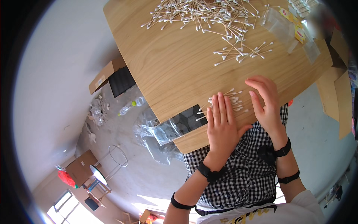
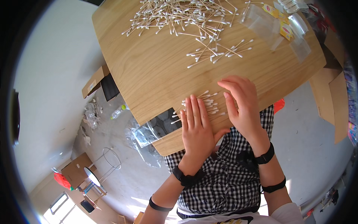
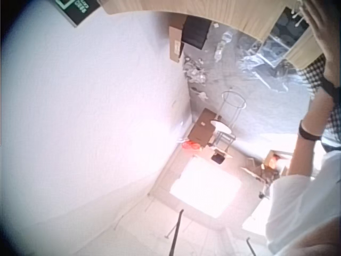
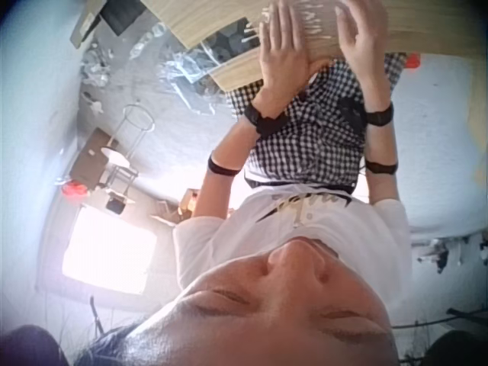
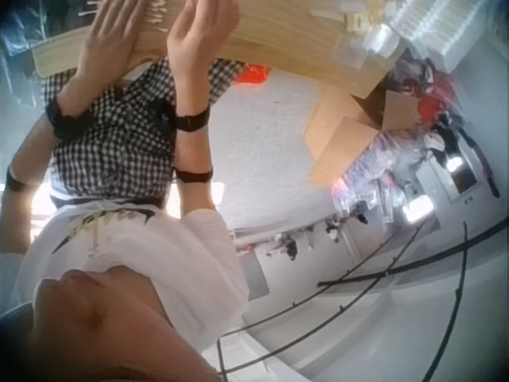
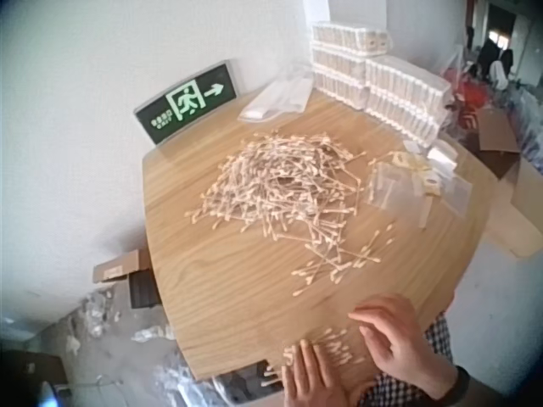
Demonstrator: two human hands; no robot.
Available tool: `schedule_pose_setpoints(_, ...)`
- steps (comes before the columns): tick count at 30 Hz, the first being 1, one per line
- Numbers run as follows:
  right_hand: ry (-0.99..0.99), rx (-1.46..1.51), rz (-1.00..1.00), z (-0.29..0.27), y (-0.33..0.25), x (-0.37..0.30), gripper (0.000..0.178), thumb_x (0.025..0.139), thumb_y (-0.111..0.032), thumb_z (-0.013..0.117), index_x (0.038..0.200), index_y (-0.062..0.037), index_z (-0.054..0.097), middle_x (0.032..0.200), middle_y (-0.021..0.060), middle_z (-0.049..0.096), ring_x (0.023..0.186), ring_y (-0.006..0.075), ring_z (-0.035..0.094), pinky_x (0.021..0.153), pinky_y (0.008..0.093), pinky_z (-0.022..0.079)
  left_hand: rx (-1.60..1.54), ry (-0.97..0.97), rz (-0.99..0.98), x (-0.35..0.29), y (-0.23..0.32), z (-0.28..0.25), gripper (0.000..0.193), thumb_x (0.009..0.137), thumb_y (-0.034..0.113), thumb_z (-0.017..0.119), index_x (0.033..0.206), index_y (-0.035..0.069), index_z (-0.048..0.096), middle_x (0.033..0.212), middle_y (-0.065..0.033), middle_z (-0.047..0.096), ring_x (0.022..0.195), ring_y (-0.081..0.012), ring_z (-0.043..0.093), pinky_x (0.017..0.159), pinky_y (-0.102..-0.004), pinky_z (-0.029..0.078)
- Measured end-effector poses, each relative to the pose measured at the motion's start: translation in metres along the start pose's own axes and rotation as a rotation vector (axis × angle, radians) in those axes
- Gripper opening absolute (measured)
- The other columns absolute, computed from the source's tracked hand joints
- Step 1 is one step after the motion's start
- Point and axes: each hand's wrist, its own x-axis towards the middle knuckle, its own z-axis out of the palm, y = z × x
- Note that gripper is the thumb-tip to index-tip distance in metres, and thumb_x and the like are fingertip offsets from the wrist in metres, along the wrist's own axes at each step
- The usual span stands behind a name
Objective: Organizing cotton swabs and placing them into small plastic bags with labels.
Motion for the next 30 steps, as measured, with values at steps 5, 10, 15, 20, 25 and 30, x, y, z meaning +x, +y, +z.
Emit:
schedule_pose_setpoints(5, 0.037, -0.049, -0.008, -0.015, 0.008, -0.003, 0.027, 0.083, 0.004, 0.060, 0.108, -0.0047, 0.063, 0.108, 0.0104, 0.064, 0.103, 0.0301, 0.057, 0.091, 0.0394, 0.042, 0.027, 0.036, 0.052, 0.005, 0.001, 0.002, 0.114, 0.075, 0.074, 0.055, 0.145, -0.011, 0.028, 0.154, -0.0271, 0.027, 0.145, -0.0383, 0.023, 0.116, -0.0526, 0.022)
schedule_pose_setpoints(10, 0.026, -0.015, -0.015, -0.011, 0.006, -0.011, 0.024, 0.084, 0.001, 0.060, 0.107, -0.0038, 0.062, 0.106, 0.0103, 0.063, 0.100, 0.0300, 0.058, 0.088, 0.0407, 0.042, 0.084, 0.070, 0.051, 0.015, -0.009, -0.005, 0.109, 0.078, 0.072, 0.055, 0.146, -0.010, 0.029, 0.154, -0.0255, 0.028, 0.145, -0.0381, 0.023, 0.117, -0.0537, 0.020)
schedule_pose_setpoints(15, 0.062, -0.033, -0.016, -0.015, 0.010, -0.018, 0.024, 0.083, 0.001, 0.060, 0.106, -0.0036, 0.061, 0.107, 0.0101, 0.063, 0.100, 0.0300, 0.058, 0.088, 0.0411, 0.043, 0.140, 0.085, 0.027, 0.034, -0.009, -0.005, 0.106, 0.081, 0.070, 0.055, 0.146, -0.009, 0.028, 0.154, -0.0245, 0.028, 0.145, -0.0382, 0.024, 0.116, -0.0548, 0.020)
schedule_pose_setpoints(20, 0.069, -0.039, 0.002, -0.014, 0.011, -0.018, 0.025, 0.082, 0.002, 0.061, 0.106, -0.0036, 0.062, 0.105, 0.0099, 0.063, 0.100, 0.0297, 0.058, 0.089, 0.0410, 0.043, 0.017, 0.131, -0.013, 0.042, -0.015, -0.007, 0.106, 0.082, 0.067, 0.058, 0.147, -0.010, 0.024, 0.153, -0.0259, 0.027, 0.144, -0.0385, 0.024, 0.116, -0.0557, 0.019)
schedule_pose_setpoints(25, 0.070, -0.023, 0.008, -0.014, 0.013, -0.019, 0.026, 0.082, 0.003, 0.061, 0.106, -0.0038, 0.062, 0.106, 0.0100, 0.063, 0.101, 0.0296, 0.058, 0.088, 0.0408, 0.044, 0.030, 0.164, -0.058, 0.044, -0.013, -0.010, 0.105, 0.082, 0.065, 0.059, 0.146, -0.010, 0.025, 0.152, -0.0263, 0.029, 0.144, -0.0382, 0.025, 0.116, -0.0563, 0.017)
schedule_pose_setpoints(30, 0.048, -0.039, 0.019, -0.012, 0.012, -0.021, 0.026, 0.081, 0.003, 0.061, 0.106, -0.0038, 0.062, 0.106, 0.0101, 0.063, 0.101, 0.0294, 0.058, 0.088, 0.0406, 0.044, 0.032, 0.109, -0.014, 0.036, -0.009, -0.006, 0.103, 0.082, 0.065, 0.059, 0.146, -0.010, 0.026, 0.152, -0.0264, 0.029, 0.145, -0.0379, 0.024, 0.117, -0.0565, 0.015)
